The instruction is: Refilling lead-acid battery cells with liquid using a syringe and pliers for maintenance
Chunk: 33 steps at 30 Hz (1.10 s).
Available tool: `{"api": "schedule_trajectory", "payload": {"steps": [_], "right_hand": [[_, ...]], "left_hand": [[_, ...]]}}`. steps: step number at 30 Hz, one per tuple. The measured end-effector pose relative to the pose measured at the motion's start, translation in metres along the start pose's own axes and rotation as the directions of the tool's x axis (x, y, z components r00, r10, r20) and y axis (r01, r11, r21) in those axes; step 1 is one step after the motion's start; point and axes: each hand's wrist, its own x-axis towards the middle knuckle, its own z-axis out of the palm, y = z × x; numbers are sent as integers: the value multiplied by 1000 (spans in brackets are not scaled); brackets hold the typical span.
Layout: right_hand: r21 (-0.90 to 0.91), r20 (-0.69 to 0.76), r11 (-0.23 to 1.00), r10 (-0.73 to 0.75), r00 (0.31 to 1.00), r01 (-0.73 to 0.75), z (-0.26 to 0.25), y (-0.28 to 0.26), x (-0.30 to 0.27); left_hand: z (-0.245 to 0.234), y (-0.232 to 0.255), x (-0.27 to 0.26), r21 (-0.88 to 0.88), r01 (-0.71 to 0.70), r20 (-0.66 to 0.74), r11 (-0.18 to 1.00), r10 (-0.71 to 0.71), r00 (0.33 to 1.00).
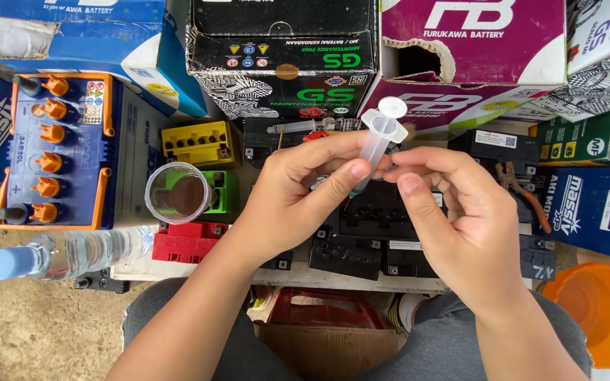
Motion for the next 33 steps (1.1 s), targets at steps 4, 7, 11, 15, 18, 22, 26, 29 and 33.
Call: {"api": "schedule_trajectory", "payload": {"steps": [4,7,11,15,18,22,26,29,33], "right_hand": [[-22,-23,1000,-7,1000,6,-1,5,-2],[-48,-36,999,-21,999,19,-3,8,-3],[-67,-1,992,-107,994,107,-7,13,-3],[-87,37,986,-138,990,141,-6,10,0],[-70,69,969,-234,970,238,-2,9,0],[-34,49,924,-378,924,380,2,11,0],[-37,67,910,-410,910,413,3,9,0],[-53,61,909,-410,910,413,6,8,2],[-44,45,899,-434,900,436,8,8,3]], "left_hand": [[-1,-4,0,-11,5,16,1000,-4,1000],[-3,-3,0,-1,-7,50,1000,7,999],[-7,-5,-1,98,3,103,995,-13,995],[-7,-1,-3,118,-16,115,993,2,993],[-8,-1,-7,118,-13,116,993,-1,993],[-12,4,-10,150,-87,152,985,64,986],[-15,8,-9,125,-86,194,988,60,979],[-16,10,-9,143,-105,200,984,75,977],[-17,9,-11,173,-166,209,971,129,969]]}}
